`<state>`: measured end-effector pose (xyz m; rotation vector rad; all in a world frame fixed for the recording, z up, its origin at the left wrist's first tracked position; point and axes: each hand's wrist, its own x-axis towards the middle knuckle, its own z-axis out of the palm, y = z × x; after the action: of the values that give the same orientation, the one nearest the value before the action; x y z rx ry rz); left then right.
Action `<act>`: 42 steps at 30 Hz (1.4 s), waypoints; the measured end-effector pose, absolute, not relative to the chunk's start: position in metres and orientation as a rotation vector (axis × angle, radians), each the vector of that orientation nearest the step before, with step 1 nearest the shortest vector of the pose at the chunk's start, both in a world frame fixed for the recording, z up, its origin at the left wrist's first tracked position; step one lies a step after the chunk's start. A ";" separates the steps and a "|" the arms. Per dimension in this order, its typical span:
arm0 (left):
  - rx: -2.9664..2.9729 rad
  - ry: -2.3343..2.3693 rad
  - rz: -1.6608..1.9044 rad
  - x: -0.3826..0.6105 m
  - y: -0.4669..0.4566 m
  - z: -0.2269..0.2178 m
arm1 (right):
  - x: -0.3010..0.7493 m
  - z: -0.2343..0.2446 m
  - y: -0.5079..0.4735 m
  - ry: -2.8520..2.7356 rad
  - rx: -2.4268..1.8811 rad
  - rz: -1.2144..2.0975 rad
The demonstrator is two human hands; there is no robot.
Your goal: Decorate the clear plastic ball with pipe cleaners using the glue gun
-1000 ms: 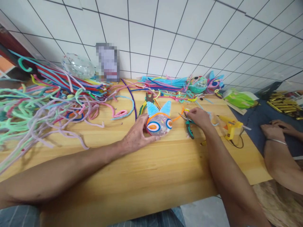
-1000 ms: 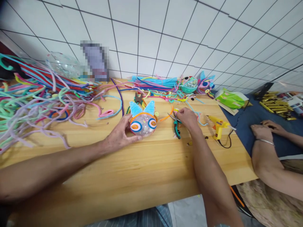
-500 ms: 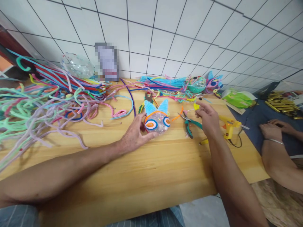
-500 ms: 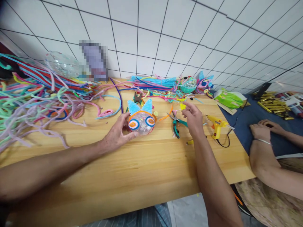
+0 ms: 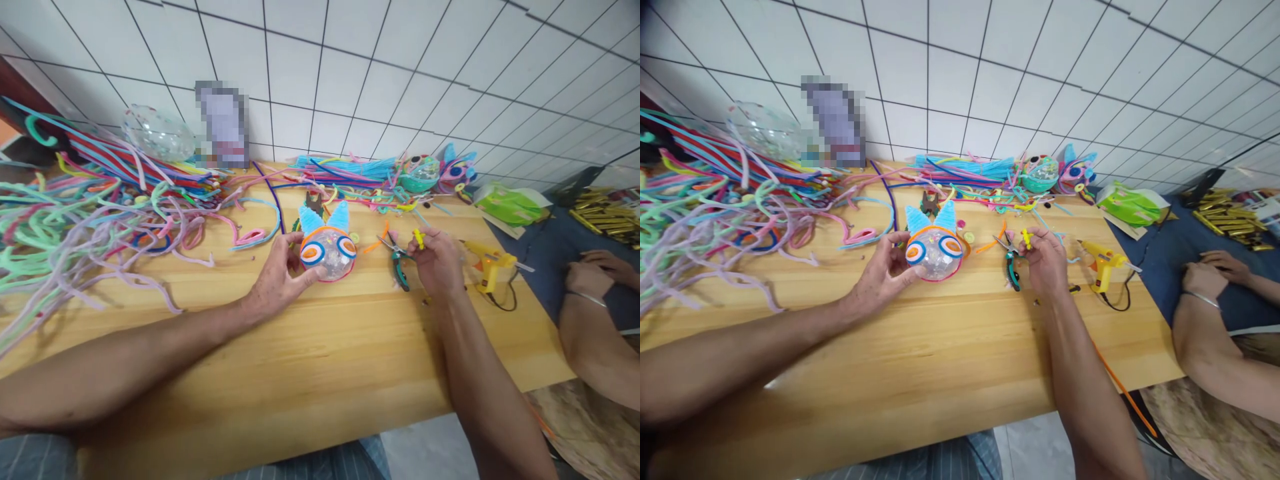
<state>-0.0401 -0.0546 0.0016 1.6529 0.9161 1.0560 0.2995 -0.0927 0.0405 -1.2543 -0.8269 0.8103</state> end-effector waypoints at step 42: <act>1.827 0.536 0.550 -0.040 -0.090 0.016 | 0.184 0.050 -0.147 -2.201 -1.045 0.464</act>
<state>-0.0404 -0.0902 0.0157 1.8274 0.5363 0.5499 0.1842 -0.1465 0.0498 -1.0454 -2.2007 0.4643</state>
